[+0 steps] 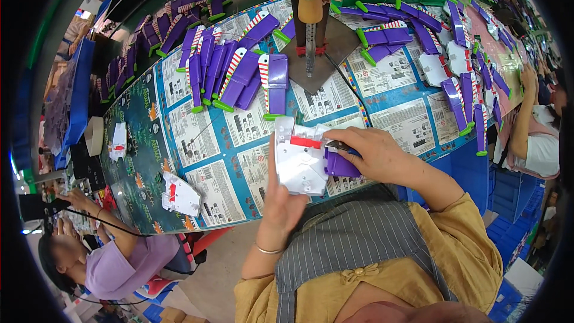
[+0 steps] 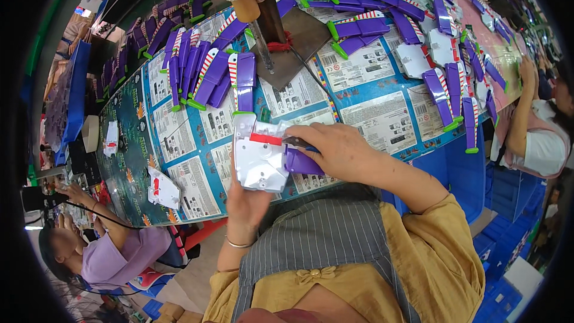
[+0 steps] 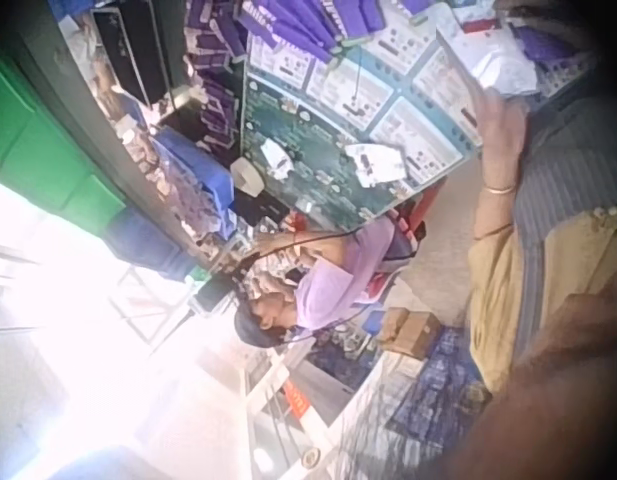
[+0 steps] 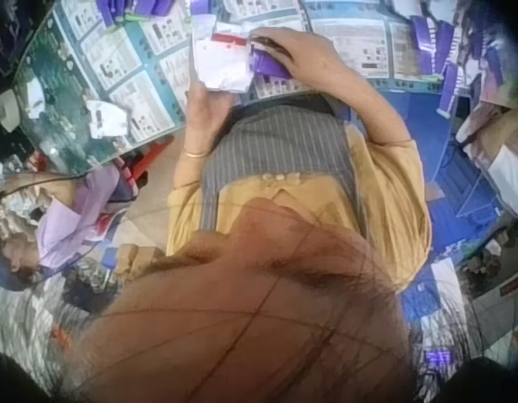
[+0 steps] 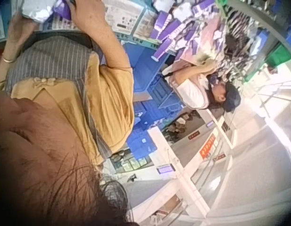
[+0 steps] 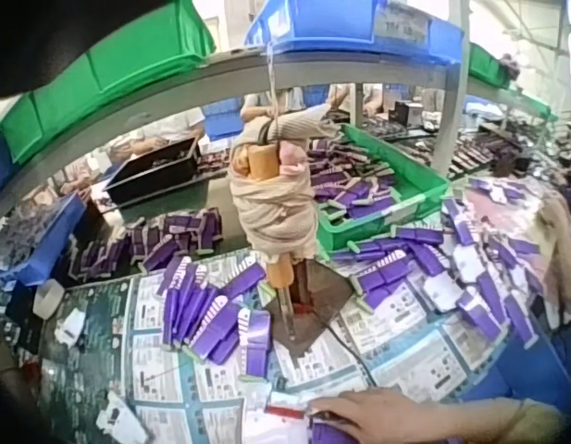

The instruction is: The person assembles toy wing units by attaching wing pieces into plastic housings, trimming wires using pliers, and pressing parts against a mounted heated tool.

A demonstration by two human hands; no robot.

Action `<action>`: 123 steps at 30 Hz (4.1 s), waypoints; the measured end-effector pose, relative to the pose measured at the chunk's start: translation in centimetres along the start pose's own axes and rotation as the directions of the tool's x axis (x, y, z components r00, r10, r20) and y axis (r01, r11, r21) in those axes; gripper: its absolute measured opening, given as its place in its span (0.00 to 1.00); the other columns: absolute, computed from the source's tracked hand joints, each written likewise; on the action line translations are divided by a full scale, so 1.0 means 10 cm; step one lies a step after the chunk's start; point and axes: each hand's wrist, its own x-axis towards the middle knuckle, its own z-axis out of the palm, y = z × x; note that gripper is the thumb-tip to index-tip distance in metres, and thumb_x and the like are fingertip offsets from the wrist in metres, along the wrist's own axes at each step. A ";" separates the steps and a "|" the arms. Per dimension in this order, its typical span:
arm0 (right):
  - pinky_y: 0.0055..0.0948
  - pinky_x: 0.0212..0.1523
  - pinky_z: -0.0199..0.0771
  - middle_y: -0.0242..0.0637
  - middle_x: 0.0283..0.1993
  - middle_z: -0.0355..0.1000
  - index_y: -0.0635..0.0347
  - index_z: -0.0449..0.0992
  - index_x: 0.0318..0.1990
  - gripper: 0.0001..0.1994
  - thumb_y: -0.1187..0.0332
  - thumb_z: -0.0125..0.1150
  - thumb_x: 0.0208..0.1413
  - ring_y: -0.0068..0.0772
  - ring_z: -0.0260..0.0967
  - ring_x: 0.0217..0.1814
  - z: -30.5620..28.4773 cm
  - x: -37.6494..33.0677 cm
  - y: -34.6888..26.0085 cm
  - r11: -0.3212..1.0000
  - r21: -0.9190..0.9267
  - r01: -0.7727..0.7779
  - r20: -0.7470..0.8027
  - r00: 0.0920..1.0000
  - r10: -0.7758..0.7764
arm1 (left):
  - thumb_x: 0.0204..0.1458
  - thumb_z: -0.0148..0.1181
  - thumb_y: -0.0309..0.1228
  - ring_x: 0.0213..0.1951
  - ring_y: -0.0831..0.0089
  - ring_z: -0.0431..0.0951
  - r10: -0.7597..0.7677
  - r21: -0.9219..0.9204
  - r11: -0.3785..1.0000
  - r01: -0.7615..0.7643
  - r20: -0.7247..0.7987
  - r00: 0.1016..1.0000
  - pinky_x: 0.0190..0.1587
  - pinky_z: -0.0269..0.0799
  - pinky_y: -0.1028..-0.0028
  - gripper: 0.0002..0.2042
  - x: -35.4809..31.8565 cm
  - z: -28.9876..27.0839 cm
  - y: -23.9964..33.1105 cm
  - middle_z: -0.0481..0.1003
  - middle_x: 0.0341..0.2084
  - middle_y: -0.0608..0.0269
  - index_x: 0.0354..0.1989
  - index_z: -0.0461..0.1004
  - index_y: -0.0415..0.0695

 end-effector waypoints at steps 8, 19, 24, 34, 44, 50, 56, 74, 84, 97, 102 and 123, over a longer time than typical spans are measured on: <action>0.34 0.30 0.67 0.37 0.29 0.63 0.59 0.68 0.41 0.14 0.71 0.54 0.42 0.36 0.68 0.27 -0.20 0.13 -0.12 0.934 -0.346 0.088 -0.091 0.988 -0.127 | 0.46 0.62 0.23 0.47 0.71 0.68 0.176 0.331 0.941 -0.071 -0.298 0.938 0.50 0.64 0.72 0.24 0.03 -0.12 -0.37 0.68 0.45 0.59 0.52 0.61 0.39; 0.36 0.35 0.67 0.37 0.28 0.65 0.60 0.65 0.35 0.12 0.66 0.57 0.43 0.38 0.69 0.31 -0.20 0.22 0.06 0.863 -0.487 0.136 0.087 0.990 -0.107 | 0.46 0.62 0.23 0.46 0.70 0.69 0.154 0.365 0.930 -0.030 -0.315 0.937 0.50 0.65 0.72 0.23 0.04 -0.13 -0.34 0.68 0.45 0.59 0.52 0.61 0.39; 0.33 0.33 0.66 0.38 0.26 0.67 0.61 0.66 0.31 0.08 0.72 0.54 0.40 0.37 0.69 0.28 -0.35 0.30 -0.03 0.844 -0.506 0.174 0.209 0.975 -0.076 | 0.47 0.62 0.24 0.46 0.70 0.69 0.160 0.419 0.908 -0.020 -0.302 0.940 0.50 0.65 0.73 0.23 0.07 -0.15 -0.31 0.69 0.45 0.59 0.51 0.62 0.38; 0.37 0.29 0.69 0.41 0.20 0.70 0.61 0.71 0.24 0.03 0.73 0.52 0.40 0.40 0.72 0.25 -0.29 0.66 0.31 0.860 -0.452 0.238 0.141 0.971 -0.194 | 0.44 0.62 0.22 0.46 0.68 0.71 0.107 0.488 0.873 0.015 -0.221 0.969 0.49 0.66 0.71 0.24 0.43 -0.14 0.01 0.70 0.44 0.59 0.52 0.62 0.39; 0.39 0.30 0.72 0.45 0.24 0.73 0.62 0.74 0.28 0.06 0.72 0.53 0.41 0.44 0.74 0.29 -0.38 0.89 0.43 0.889 -0.457 -0.025 0.058 0.997 0.058 | 0.48 0.59 0.22 0.43 0.70 0.74 0.011 0.325 0.941 0.092 -0.303 0.953 0.43 0.74 0.72 0.22 0.94 0.02 0.12 0.71 0.43 0.60 0.52 0.61 0.42; 0.40 0.32 0.72 0.46 0.26 0.74 0.61 0.74 0.31 0.09 0.65 0.58 0.43 0.46 0.74 0.31 -0.38 0.95 0.54 0.922 -0.377 -0.086 0.051 0.992 0.113 | 0.49 0.55 0.21 0.43 0.69 0.74 0.068 0.360 0.932 0.043 -0.291 0.954 0.44 0.75 0.72 0.21 1.04 0.08 0.15 0.71 0.43 0.58 0.53 0.60 0.41; 0.40 0.33 0.72 0.46 0.26 0.74 0.61 0.74 0.31 0.12 0.61 0.60 0.44 0.46 0.74 0.31 -0.38 0.96 0.57 0.938 -0.332 -0.104 0.068 0.989 0.133 | 0.49 0.55 0.21 0.42 0.69 0.74 0.080 0.372 0.928 0.038 -0.297 0.952 0.44 0.75 0.71 0.22 1.04 0.14 0.14 0.71 0.43 0.58 0.54 0.59 0.41; 0.41 0.33 0.72 0.47 0.26 0.73 0.61 0.74 0.32 0.13 0.60 0.60 0.44 0.47 0.73 0.31 -0.38 0.94 0.57 0.949 -0.304 -0.084 0.081 0.990 0.114 | 0.51 0.55 0.22 0.44 0.70 0.73 0.132 0.374 0.927 -0.009 -0.304 0.944 0.45 0.73 0.72 0.21 0.98 0.25 0.05 0.69 0.45 0.60 0.54 0.59 0.42; 0.40 0.34 0.72 0.48 0.27 0.73 0.61 0.75 0.32 0.13 0.60 0.60 0.44 0.47 0.74 0.32 -0.37 0.94 0.57 0.948 -0.303 -0.095 0.088 0.988 0.127 | 0.51 0.55 0.22 0.44 0.69 0.73 0.194 0.463 0.886 -0.030 -0.311 0.930 0.46 0.72 0.71 0.21 0.97 0.31 -0.02 0.69 0.44 0.58 0.54 0.59 0.42; 0.39 0.37 0.73 0.46 0.31 0.74 0.60 0.76 0.31 0.09 0.65 0.56 0.45 0.44 0.74 0.36 -0.43 0.94 0.50 0.940 -0.326 -0.102 0.095 0.986 0.140 | 0.49 0.58 0.21 0.42 0.71 0.73 0.237 0.405 0.910 -0.087 -0.337 0.911 0.46 0.71 0.71 0.17 0.95 0.40 -0.07 0.71 0.41 0.61 0.48 0.64 0.42; 0.38 0.37 0.73 0.46 0.31 0.74 0.59 0.76 0.32 0.08 0.69 0.53 0.45 0.44 0.74 0.36 -0.38 0.95 0.50 0.930 -0.348 -0.115 0.108 0.981 0.162 | 0.49 0.58 0.21 0.42 0.71 0.73 0.263 0.403 0.909 -0.107 -0.355 0.897 0.45 0.72 0.71 0.19 0.92 0.36 -0.09 0.70 0.42 0.60 0.49 0.62 0.42; 0.39 0.31 0.64 0.39 0.25 0.69 0.58 0.70 0.31 0.09 0.72 0.55 0.38 0.40 0.68 0.31 -0.33 0.22 0.16 0.863 -0.440 0.247 0.118 0.969 -0.217 | 0.24 0.72 0.45 0.63 0.46 0.44 0.067 0.655 -0.735 -0.176 0.329 0.942 0.57 0.41 0.37 0.39 1.53 0.05 0.87 0.46 0.63 0.51 0.52 0.67 0.52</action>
